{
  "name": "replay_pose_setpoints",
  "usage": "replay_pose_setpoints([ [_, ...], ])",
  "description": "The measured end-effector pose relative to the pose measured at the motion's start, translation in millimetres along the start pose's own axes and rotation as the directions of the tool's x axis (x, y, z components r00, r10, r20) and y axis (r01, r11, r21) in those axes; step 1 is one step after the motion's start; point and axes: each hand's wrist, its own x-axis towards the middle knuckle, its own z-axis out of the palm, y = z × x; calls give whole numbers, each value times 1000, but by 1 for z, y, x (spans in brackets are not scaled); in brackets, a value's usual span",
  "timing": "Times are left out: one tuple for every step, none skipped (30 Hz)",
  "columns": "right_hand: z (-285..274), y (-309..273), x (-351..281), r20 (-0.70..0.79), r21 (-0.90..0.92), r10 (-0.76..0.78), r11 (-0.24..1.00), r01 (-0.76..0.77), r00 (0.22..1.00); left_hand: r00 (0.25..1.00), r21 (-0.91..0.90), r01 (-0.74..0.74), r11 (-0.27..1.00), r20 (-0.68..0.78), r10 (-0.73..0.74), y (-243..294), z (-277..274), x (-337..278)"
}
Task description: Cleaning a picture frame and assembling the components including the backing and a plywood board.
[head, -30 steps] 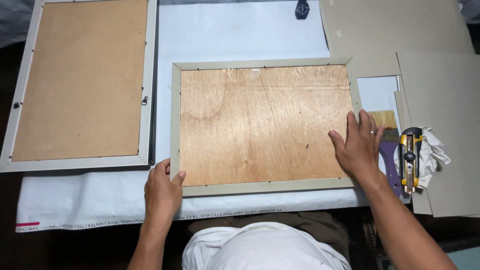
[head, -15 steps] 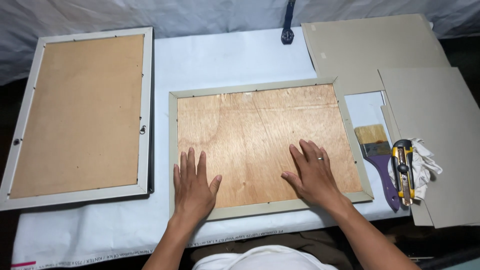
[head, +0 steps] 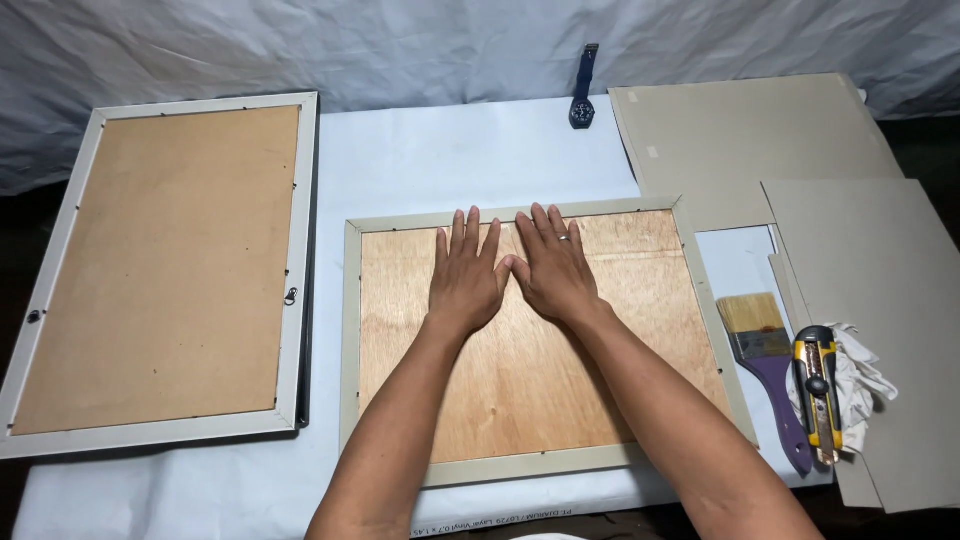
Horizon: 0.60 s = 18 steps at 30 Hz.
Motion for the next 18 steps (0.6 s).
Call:
replay_pose_setpoints([
  [1,2,3,2,0,-1,1000,1,1000,1000,-1,2,1000,1,-2,-1,-1,3],
  [2,4,6,7,-6,-1,1000,1,1000,1000,-5,4,1000,9,-4,-1,-2,5],
  [5,5,2,18,-8,5,1000,-5,1000,1000,-10,4,1000,28,-4,0,0,2],
  [6,5,-3,28,-5,12,1000,-12,1000,999,-13,4,1000,39,-4,1,1,-3],
  [4,4,0,16,-8,4,1000,-3,1000,999,-10,10,1000,40,-9,1,-2,0],
  [2,3,2,4,-11,-5,1000,5,1000,999,-8,16,1000,41,-15,1,-6,1],
  [3,4,2,9,-10,-4,1000,4,1000,999,-9,18,1000,46,-17,1,-4,1],
  [5,4,2,-3,-12,-5,1000,5,1000,999,-9,16,1000,39,-16,0,-3,1],
  [5,4,5,-19,-15,-7,1000,7,1000,1000,-5,14,1000,28,-14,-1,-4,4],
  [7,5,4,-19,-13,-9,1000,9,1000,999,-4,15,1000,28,-15,-1,-2,3],
  [7,6,4,-24,-12,-10,1000,10,1000,999,-11,15,1000,34,-15,-1,-2,3],
  [7,6,3,-30,-10,-11,1000,11,999,999,-18,15,1000,40,-14,0,-2,2],
  [4,4,3,-37,-10,-12,1000,12,999,999,-15,12,1000,35,-11,-1,-6,2],
  [0,3,4,-6,16,-8,1000,8,1000,999,-32,9,999,44,-8,-1,-10,1],
  [-5,2,3,23,39,-2,999,1,1000,999,-49,2,999,53,0,1,-14,2],
  [-12,8,0,14,37,1,999,-2,1000,999,-47,-5,999,47,8,-6,-17,1],
  [-18,13,-1,45,93,22,995,-26,999,997,-70,68,995,30,-66,-15,-21,1],
  [-23,17,-2,78,149,39,988,-51,996,990,-96,140,985,14,-139,-24,-24,2],
])
